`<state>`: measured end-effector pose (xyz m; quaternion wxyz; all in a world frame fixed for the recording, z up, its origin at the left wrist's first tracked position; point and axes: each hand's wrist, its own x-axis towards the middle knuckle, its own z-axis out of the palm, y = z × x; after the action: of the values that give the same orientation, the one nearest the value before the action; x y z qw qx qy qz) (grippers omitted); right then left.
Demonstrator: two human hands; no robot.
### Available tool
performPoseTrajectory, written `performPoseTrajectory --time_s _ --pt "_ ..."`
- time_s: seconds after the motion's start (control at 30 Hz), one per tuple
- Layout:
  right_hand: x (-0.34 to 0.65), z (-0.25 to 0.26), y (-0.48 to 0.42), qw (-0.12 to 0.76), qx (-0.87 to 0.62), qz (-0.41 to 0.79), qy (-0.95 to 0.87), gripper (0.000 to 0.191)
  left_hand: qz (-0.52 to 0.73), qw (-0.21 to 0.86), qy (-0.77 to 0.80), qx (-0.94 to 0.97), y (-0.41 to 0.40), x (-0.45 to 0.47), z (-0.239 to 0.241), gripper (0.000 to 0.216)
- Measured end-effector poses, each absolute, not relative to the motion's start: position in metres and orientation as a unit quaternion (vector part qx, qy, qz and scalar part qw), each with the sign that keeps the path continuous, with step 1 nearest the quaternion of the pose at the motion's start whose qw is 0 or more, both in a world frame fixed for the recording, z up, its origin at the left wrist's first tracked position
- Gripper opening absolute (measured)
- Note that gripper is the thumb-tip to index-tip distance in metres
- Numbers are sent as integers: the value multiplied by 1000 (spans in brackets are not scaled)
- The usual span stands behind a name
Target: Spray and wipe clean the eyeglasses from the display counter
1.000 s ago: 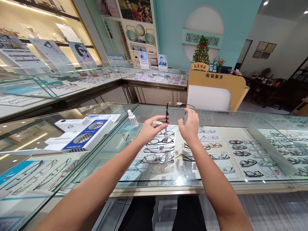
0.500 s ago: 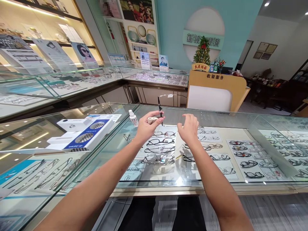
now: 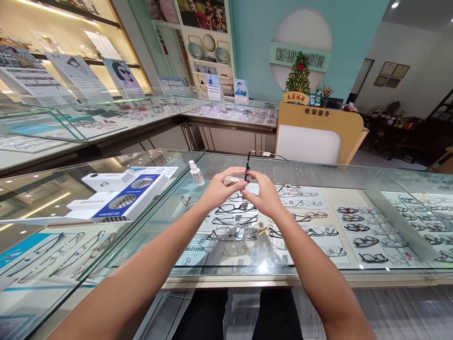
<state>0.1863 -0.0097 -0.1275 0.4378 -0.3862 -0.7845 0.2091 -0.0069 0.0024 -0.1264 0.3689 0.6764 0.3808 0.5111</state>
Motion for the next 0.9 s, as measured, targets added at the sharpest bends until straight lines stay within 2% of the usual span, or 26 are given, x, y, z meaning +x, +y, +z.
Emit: performPoseTrajectory --time_s 0.13,0.27,0.37,0.43,0.5,0.7,0.9 --pt "184 -127 -9 462 -366 261 -765 44 503 372 370 686 -1 -7 -123 46" --pt "185 -126 -11 462 -393 253 -754 44 481 388 419 665 0 -7 -122 49" --pt "188 -125 -10 449 -424 224 -754 44 474 303 509 652 9 -14 -122 36" --pt "191 -124 -9 446 -439 209 -751 44 430 213 589 651 17 -23 -122 25" --pt "193 -123 -9 450 -442 202 -749 45 380 166 642 645 23 -32 -122 23" --pt "193 -120 -10 450 -438 209 -750 50 282 117 716 628 26 -48 -126 25" --pt "193 -120 -10 459 -432 209 -748 46 243 80 741 621 25 -46 -128 27"
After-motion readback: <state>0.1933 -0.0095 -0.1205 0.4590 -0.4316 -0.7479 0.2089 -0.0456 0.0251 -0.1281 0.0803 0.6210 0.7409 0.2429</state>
